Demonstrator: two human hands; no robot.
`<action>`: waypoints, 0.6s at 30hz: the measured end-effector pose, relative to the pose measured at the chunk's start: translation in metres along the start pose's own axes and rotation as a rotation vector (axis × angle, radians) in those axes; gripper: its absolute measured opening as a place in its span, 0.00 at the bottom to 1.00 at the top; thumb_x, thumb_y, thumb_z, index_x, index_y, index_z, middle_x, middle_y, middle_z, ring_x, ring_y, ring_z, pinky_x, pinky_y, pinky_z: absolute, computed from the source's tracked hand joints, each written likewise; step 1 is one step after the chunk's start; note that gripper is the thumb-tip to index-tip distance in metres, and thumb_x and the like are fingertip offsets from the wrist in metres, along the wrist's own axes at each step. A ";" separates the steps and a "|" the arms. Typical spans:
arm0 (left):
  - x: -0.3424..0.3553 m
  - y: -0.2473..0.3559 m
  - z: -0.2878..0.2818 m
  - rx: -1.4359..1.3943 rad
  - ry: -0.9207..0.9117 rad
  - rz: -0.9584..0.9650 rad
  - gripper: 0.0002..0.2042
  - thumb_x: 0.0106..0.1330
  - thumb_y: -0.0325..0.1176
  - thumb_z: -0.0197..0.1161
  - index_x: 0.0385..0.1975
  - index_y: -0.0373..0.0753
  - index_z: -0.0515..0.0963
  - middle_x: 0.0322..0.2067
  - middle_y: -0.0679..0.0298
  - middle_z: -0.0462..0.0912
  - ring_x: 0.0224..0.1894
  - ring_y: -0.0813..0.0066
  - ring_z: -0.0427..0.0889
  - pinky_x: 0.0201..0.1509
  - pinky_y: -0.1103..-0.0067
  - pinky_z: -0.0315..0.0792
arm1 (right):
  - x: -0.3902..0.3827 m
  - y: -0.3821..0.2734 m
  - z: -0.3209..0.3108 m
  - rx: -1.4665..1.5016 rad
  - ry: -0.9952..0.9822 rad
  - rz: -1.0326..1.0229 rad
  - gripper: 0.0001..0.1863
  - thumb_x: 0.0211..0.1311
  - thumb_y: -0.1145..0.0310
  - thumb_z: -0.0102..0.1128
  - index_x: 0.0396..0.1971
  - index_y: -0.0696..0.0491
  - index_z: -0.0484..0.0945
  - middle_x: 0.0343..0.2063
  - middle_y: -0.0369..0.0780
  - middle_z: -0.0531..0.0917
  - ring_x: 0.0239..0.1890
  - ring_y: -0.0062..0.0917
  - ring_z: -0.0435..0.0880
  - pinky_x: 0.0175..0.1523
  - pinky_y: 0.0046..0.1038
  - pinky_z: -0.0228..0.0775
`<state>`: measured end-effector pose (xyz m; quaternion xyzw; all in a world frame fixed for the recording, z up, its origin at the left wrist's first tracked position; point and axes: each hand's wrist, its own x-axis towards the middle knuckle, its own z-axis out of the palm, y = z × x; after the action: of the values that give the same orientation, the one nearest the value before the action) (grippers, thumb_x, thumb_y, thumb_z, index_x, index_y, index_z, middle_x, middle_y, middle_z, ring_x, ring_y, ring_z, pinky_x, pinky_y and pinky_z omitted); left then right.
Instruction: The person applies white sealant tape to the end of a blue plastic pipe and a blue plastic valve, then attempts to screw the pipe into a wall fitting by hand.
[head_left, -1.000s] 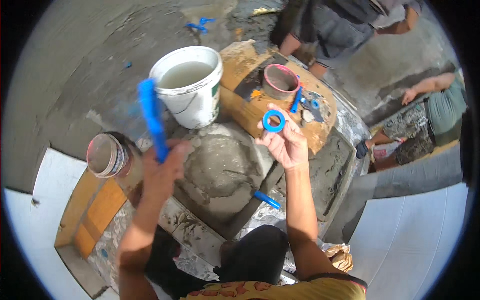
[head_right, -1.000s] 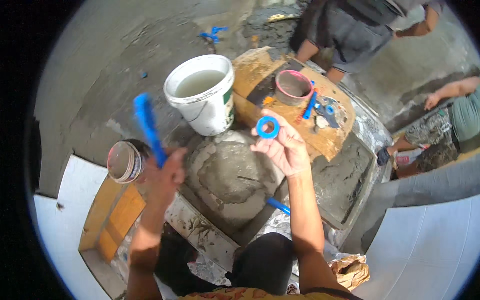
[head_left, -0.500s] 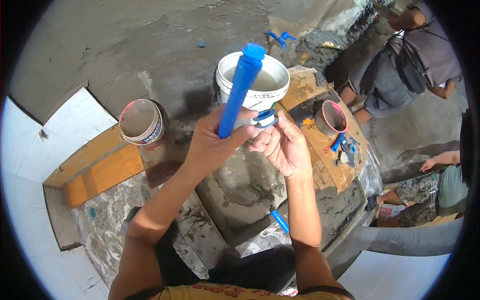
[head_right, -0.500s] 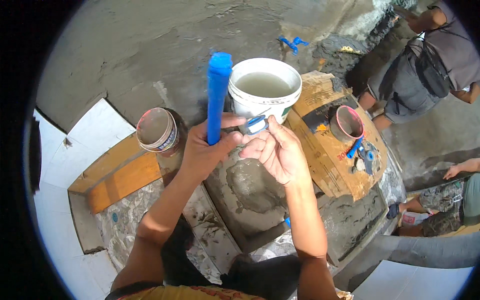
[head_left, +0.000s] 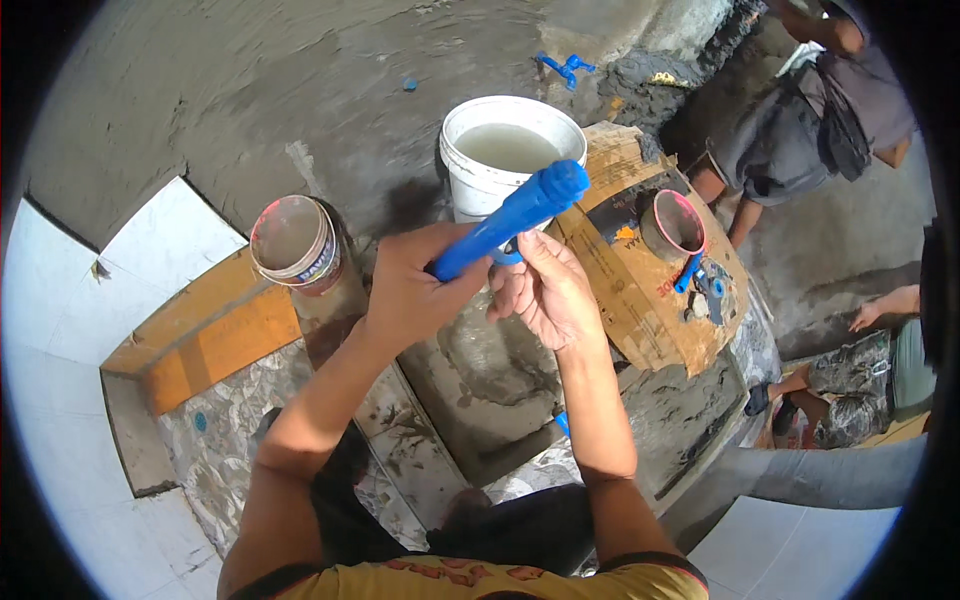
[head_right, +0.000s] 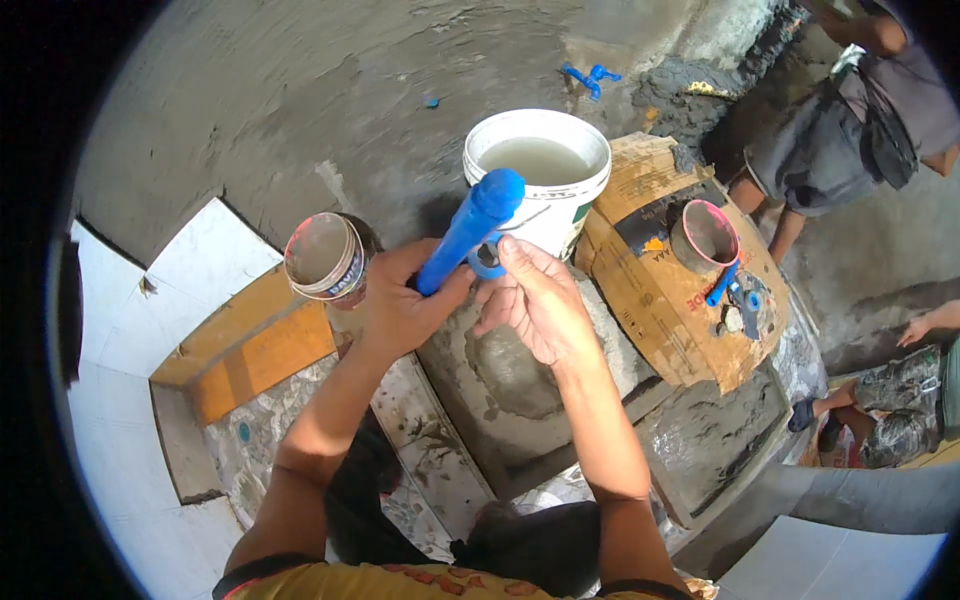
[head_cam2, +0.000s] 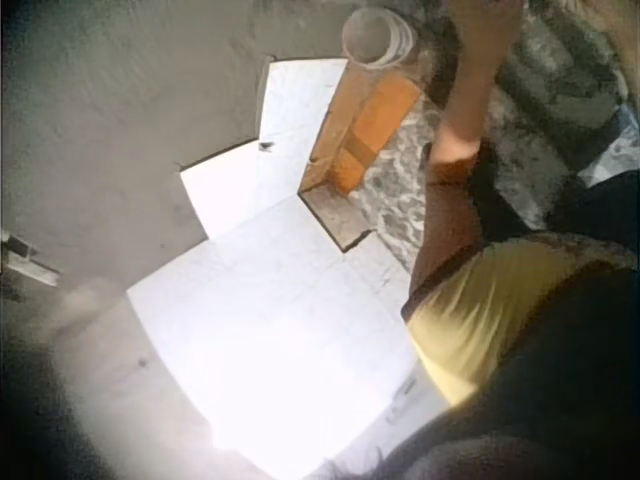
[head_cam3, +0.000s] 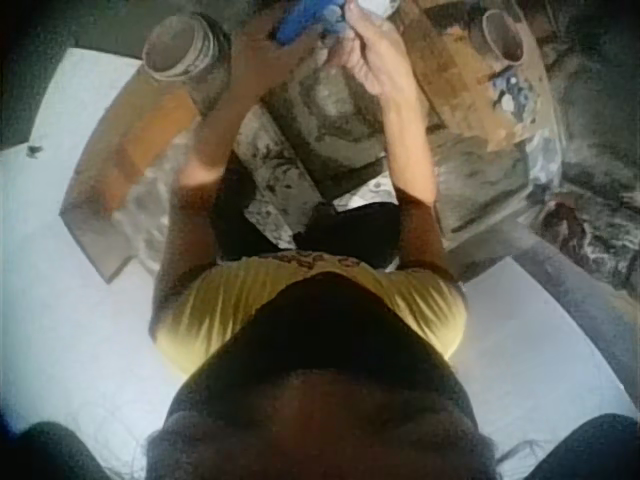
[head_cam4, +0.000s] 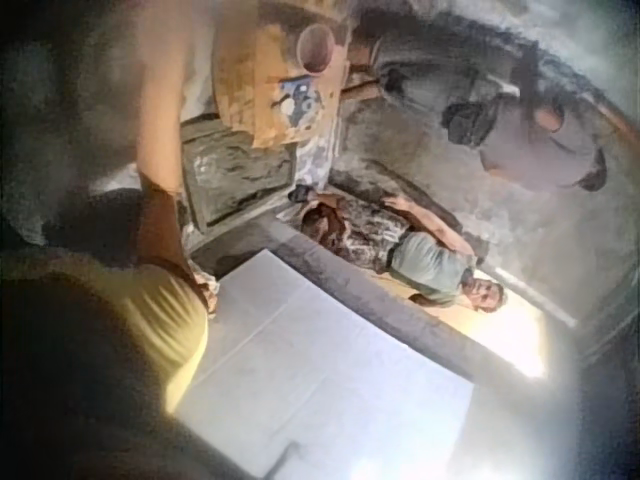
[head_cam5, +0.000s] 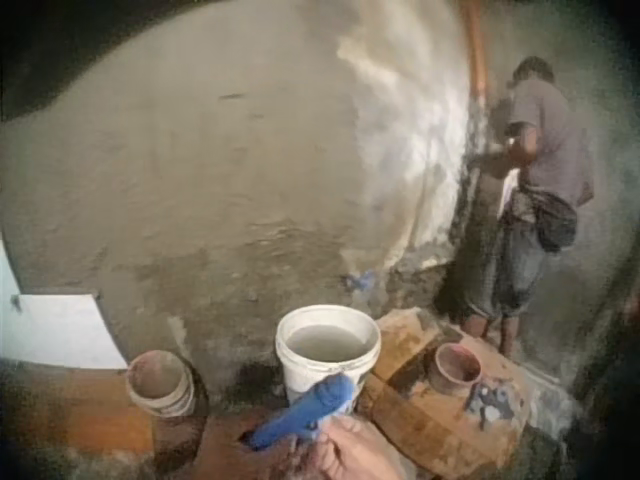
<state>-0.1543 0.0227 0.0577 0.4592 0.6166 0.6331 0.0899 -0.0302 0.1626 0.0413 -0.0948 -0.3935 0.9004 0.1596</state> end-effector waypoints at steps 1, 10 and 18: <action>0.001 0.005 -0.001 0.010 -0.022 -0.033 0.10 0.61 0.28 0.70 0.41 0.34 0.85 0.24 0.72 0.80 0.26 0.91 0.72 0.29 0.86 0.67 | -0.001 0.001 -0.001 -0.006 -0.002 0.008 0.21 0.77 0.55 0.53 0.48 0.61 0.77 0.33 0.47 0.85 0.22 0.29 0.86 0.28 0.35 0.85; 0.000 0.006 -0.014 -0.047 -0.024 0.155 0.07 0.61 0.28 0.70 0.37 0.34 0.84 0.24 0.69 0.80 0.25 0.87 0.71 0.28 0.82 0.66 | -0.008 0.004 0.006 -0.037 -0.110 -0.104 0.17 0.76 0.59 0.55 0.41 0.60 0.78 0.28 0.46 0.85 0.22 0.28 0.86 0.31 0.34 0.85; -0.004 0.005 -0.021 0.128 -0.012 0.150 0.06 0.64 0.31 0.67 0.31 0.34 0.80 0.22 0.70 0.78 0.26 0.86 0.70 0.28 0.81 0.65 | -0.010 0.006 0.019 -0.104 -0.053 -0.048 0.14 0.74 0.62 0.57 0.42 0.60 0.78 0.26 0.44 0.85 0.20 0.26 0.85 0.30 0.34 0.85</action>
<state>-0.1642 0.0042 0.0641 0.5126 0.6191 0.5947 0.0163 -0.0278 0.1421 0.0505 -0.0698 -0.4460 0.8768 0.1656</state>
